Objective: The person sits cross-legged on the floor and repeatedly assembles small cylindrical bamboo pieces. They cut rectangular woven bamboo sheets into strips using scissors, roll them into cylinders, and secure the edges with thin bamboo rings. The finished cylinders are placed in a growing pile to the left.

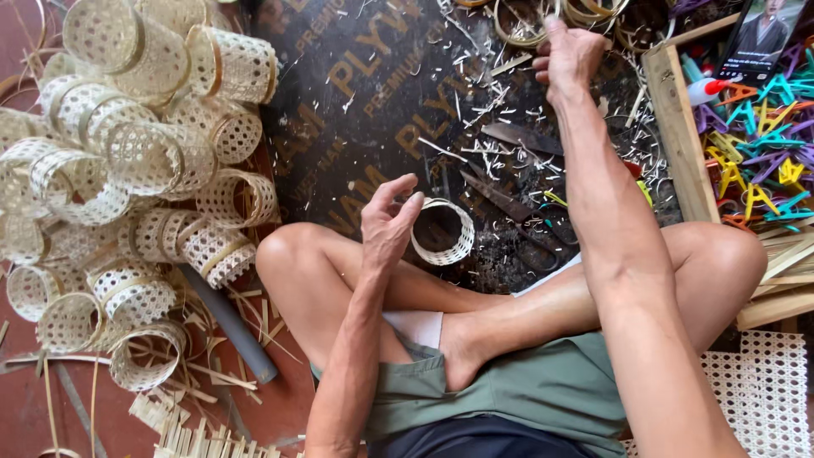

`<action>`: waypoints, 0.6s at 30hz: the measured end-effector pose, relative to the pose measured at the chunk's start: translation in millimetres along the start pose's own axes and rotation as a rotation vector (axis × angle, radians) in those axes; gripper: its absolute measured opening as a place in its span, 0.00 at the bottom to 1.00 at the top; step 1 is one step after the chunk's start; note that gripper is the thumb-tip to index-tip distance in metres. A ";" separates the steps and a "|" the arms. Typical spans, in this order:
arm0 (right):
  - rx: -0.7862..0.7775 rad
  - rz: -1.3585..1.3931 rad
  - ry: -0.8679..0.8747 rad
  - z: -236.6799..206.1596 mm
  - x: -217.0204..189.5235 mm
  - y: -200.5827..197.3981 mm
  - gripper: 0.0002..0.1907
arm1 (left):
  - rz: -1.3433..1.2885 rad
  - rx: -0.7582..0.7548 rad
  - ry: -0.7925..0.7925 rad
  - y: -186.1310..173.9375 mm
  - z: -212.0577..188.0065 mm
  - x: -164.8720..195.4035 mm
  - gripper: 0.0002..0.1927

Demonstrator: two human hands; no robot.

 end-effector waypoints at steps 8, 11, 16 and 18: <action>0.080 -0.483 -0.572 2.8 4.2 -9.5 0.07 | -0.041 0.013 -0.029 -4.1 2.9 -6.1 0.18; -0.014 -0.094 -0.355 3.0 10.6 -30.8 0.08 | -0.031 0.035 -0.037 -2.9 3.3 -11.4 0.17; -0.059 -0.172 -0.327 -10.1 12.9 -34.7 0.10 | -0.066 0.063 -0.021 -4.2 12.6 -18.2 0.16; -0.056 -0.267 -0.442 -12.5 12.8 -27.4 0.10 | -0.096 0.079 -0.022 -6.5 16.6 -21.0 0.15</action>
Point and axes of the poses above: each hand's wrist, its own z-axis towards the middle knuckle, its own y-axis out of the palm, x = y × z, the point moved 3 cm from there along z, towards the middle knuckle, and after that the axes turned 4 degrees about -x, right-handed, at the moved point
